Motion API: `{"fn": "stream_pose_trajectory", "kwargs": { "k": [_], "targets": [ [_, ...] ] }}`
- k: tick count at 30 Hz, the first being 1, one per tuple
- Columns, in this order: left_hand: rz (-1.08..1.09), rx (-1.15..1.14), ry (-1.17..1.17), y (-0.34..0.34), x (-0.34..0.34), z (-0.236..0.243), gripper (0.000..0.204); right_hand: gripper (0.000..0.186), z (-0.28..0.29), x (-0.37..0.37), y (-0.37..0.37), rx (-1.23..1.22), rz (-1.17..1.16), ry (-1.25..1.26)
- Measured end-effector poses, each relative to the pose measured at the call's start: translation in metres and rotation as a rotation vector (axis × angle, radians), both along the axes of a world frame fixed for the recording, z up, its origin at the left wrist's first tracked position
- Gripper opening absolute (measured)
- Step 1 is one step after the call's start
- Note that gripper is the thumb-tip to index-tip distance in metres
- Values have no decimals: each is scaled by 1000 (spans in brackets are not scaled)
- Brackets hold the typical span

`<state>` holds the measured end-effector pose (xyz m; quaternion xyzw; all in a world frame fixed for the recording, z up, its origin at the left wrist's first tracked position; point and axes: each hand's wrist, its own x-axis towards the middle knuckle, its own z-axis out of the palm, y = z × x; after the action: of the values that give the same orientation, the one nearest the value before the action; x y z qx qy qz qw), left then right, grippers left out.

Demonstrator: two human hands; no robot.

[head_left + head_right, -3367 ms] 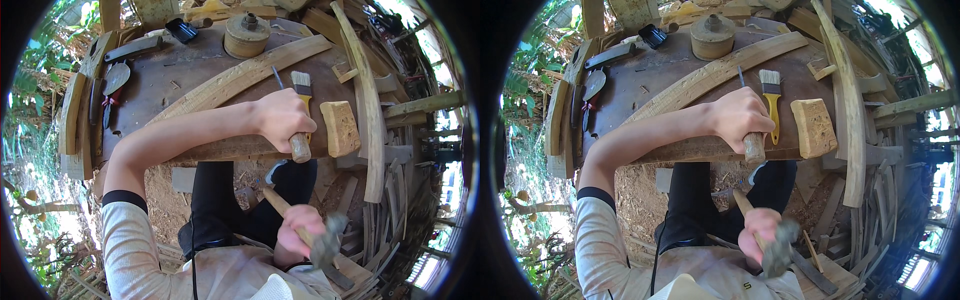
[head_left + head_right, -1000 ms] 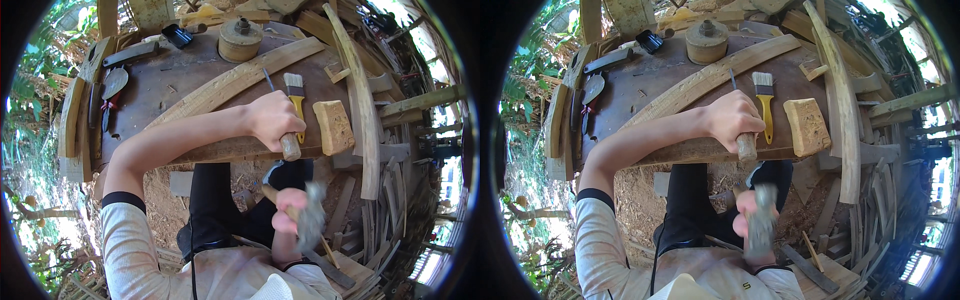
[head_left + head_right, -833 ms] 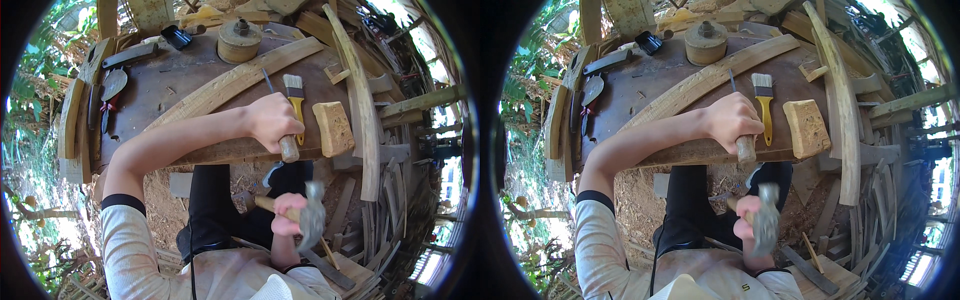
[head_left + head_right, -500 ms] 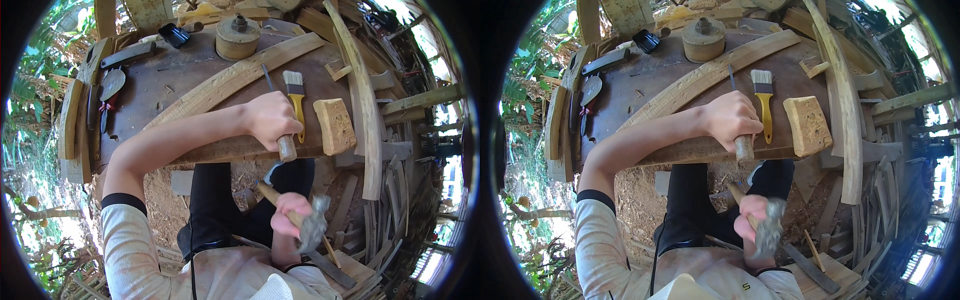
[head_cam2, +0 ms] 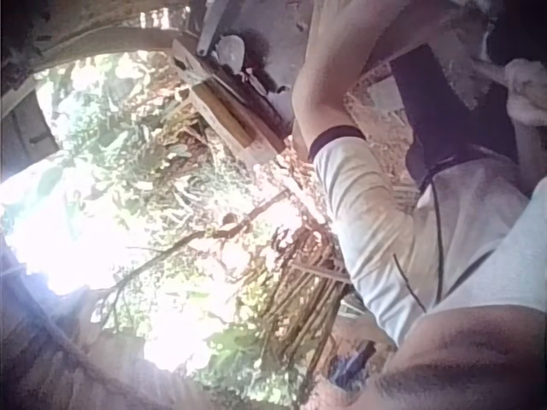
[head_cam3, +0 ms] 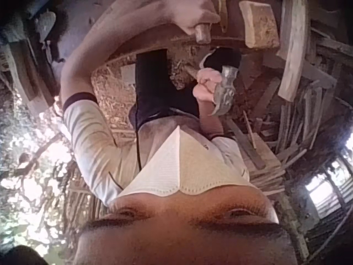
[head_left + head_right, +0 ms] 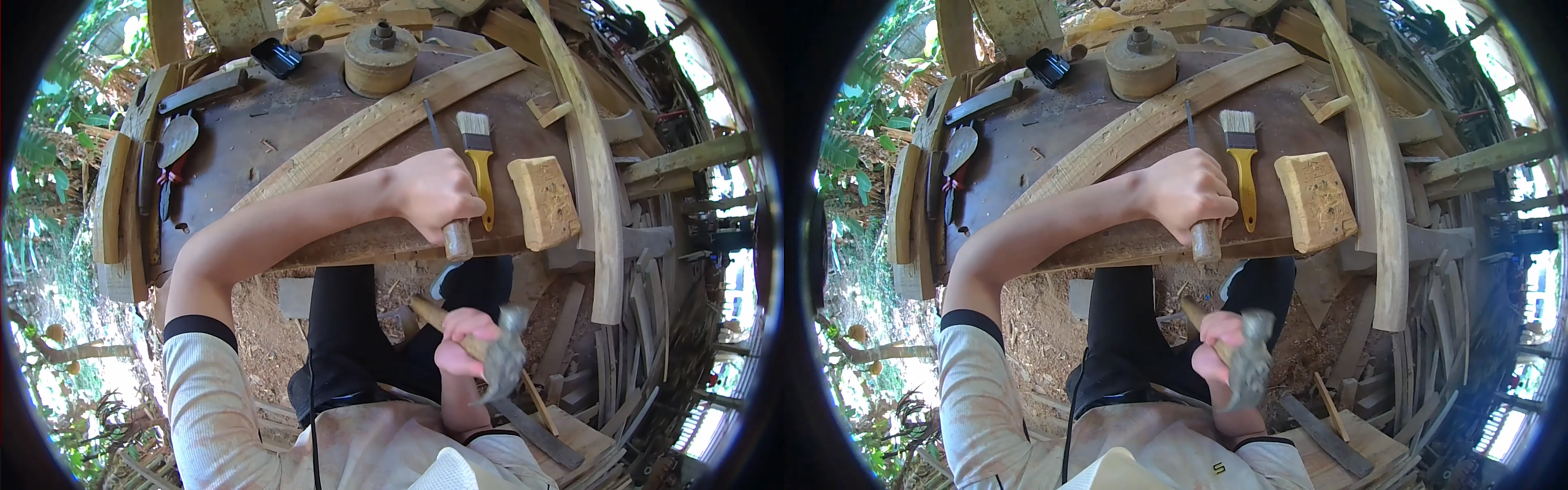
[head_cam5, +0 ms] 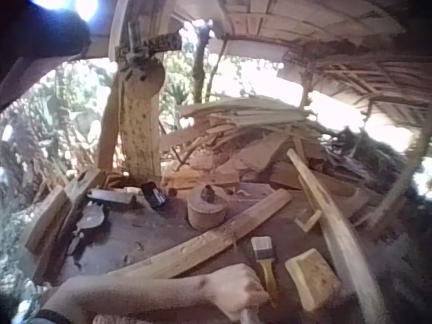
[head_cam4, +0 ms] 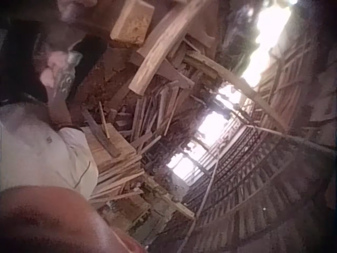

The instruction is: The person smooths a long wooden plank with a sanding block, then brushes off sawdust with a hand brush. The person then uses a chisel and hammer to carve a groove along the plank's edge. The plank remains on the workbench throughout.

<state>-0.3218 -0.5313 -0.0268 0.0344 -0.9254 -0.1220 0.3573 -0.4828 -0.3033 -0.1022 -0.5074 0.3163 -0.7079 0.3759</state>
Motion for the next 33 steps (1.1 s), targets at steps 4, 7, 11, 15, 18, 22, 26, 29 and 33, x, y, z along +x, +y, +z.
{"fn": "stream_pose_trajectory", "kwargs": {
  "k": [4, 7, 11, 15, 18, 22, 26, 29, 33],
  "targets": [
    [-15, -53, -68, -2, 8, -9, 31, 80, 17, 4, -3, 235, 13, 108],
    [9, -50, -73, -2, 1, -4, 31, 74, -19, 0, -7, -94, -72, 75],
    [-10, -37, -44, -2, 6, -6, 32, 54, 12, -13, 0, 68, 6, 476],
    [-21, -27, 6, -2, 2, -4, 34, 41, 3, -4, -4, -74, -62, 274],
    [-8, -25, 17, -1, 7, -5, 34, 36, 17, 2, -4, 89, -64, 377],
    [-11, -40, 38, -7, 1, -2, 34, 33, -5, -5, -8, 16, -75, 291],
    [67, -41, -14, -24, 19, 1, 33, 36, -13, -3, -14, 93, -138, 299],
    [90, -36, 20, -21, 22, 1, 32, 43, -14, -9, -13, 13, -165, 332],
    [56, -51, 41, -18, 20, 1, 34, 52, 2, -6, -10, 90, -56, 342]
  ]
}}
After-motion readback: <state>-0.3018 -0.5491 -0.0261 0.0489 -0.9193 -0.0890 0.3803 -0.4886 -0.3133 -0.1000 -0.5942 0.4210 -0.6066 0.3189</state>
